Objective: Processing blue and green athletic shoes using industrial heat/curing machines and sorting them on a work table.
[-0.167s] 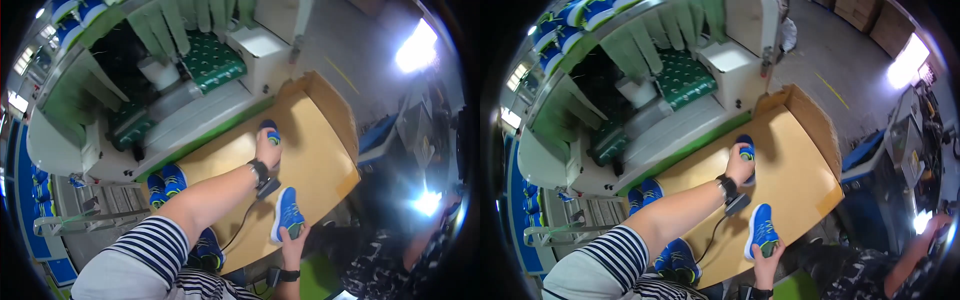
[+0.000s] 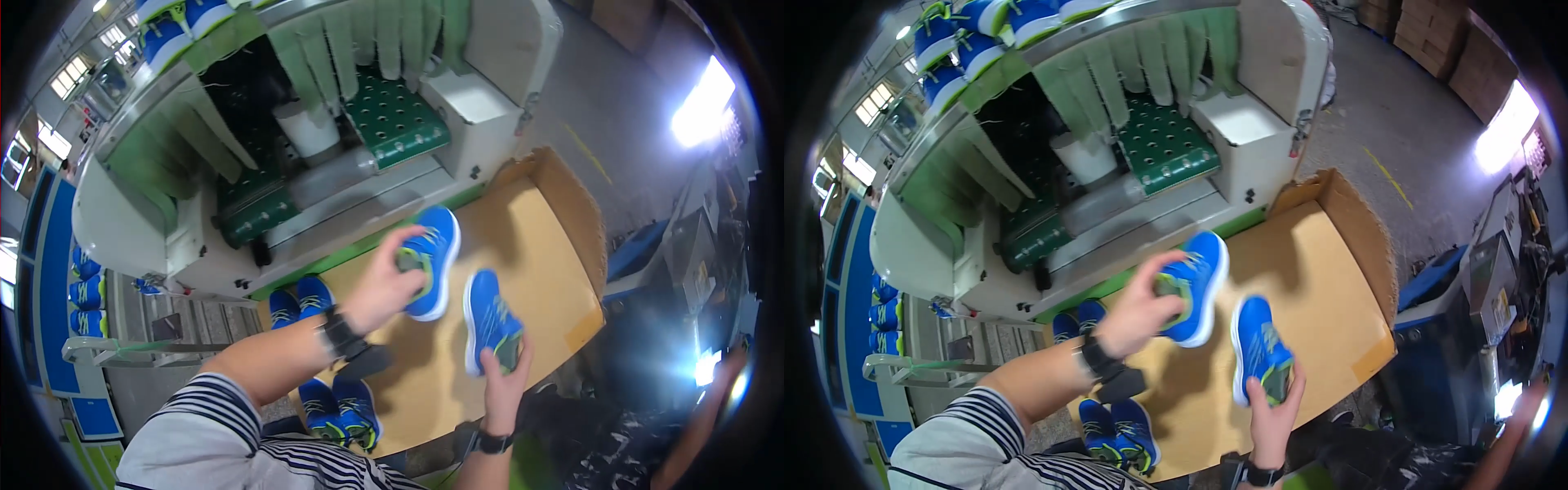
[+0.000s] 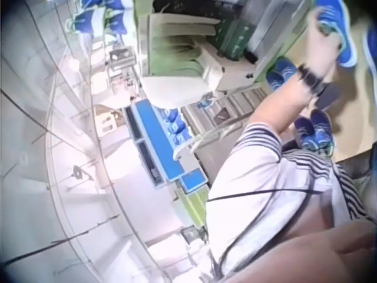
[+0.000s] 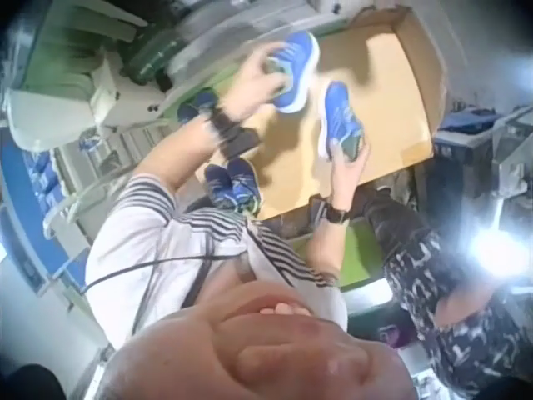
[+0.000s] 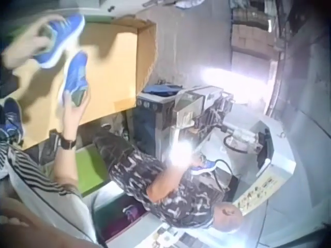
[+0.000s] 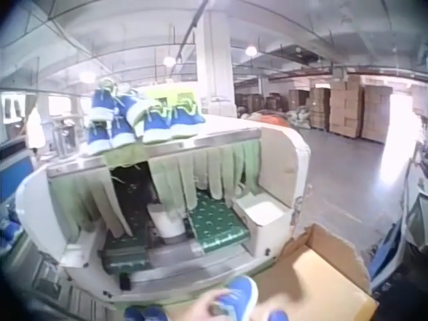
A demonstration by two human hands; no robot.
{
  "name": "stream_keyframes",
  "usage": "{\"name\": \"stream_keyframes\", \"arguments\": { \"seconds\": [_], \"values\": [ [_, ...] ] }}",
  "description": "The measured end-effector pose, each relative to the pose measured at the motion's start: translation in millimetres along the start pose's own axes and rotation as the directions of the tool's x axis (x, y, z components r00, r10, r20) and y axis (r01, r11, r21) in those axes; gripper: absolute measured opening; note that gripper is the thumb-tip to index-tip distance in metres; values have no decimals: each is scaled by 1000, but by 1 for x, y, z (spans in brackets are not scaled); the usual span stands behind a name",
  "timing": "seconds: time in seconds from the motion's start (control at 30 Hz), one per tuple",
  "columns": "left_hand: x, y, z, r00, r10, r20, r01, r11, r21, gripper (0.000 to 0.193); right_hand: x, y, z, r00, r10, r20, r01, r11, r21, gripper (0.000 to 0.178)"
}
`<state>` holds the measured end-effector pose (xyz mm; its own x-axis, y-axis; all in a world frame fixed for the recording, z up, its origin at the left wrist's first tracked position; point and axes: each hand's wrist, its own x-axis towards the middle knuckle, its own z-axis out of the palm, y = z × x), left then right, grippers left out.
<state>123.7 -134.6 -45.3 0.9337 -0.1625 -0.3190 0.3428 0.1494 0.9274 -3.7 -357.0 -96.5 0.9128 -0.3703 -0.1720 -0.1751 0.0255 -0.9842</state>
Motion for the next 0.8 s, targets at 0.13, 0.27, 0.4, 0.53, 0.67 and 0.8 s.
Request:
{"name": "stream_keyframes", "arguments": {
  "seconds": [0.13,0.27,0.4,0.53,0.67,0.8],
  "values": [
    [-52,78,-97,683,715,-150,-530,626,572,65,67,-90,113,896,-424,128,397,897,192,75],
    [-15,100,-198,483,774,-410,-287,582,761,63,146,-150,232,598,-786,158,800,574,-176,73],
    [0,116,-222,558,683,-472,-216,669,711,64,181,-154,264,796,-527,297,577,515,-633,73],
    [-69,86,-151,558,829,24,-313,184,932,64,155,-102,209,627,-717,305,778,563,-278,84],
    [-150,-16,-164,883,426,197,-244,57,968,56,26,26,89,769,-182,613,583,592,-556,64],
    [-175,-136,-217,930,352,110,-169,143,975,71,-171,124,-65,855,-27,518,518,84,-851,73]
  ]
}}
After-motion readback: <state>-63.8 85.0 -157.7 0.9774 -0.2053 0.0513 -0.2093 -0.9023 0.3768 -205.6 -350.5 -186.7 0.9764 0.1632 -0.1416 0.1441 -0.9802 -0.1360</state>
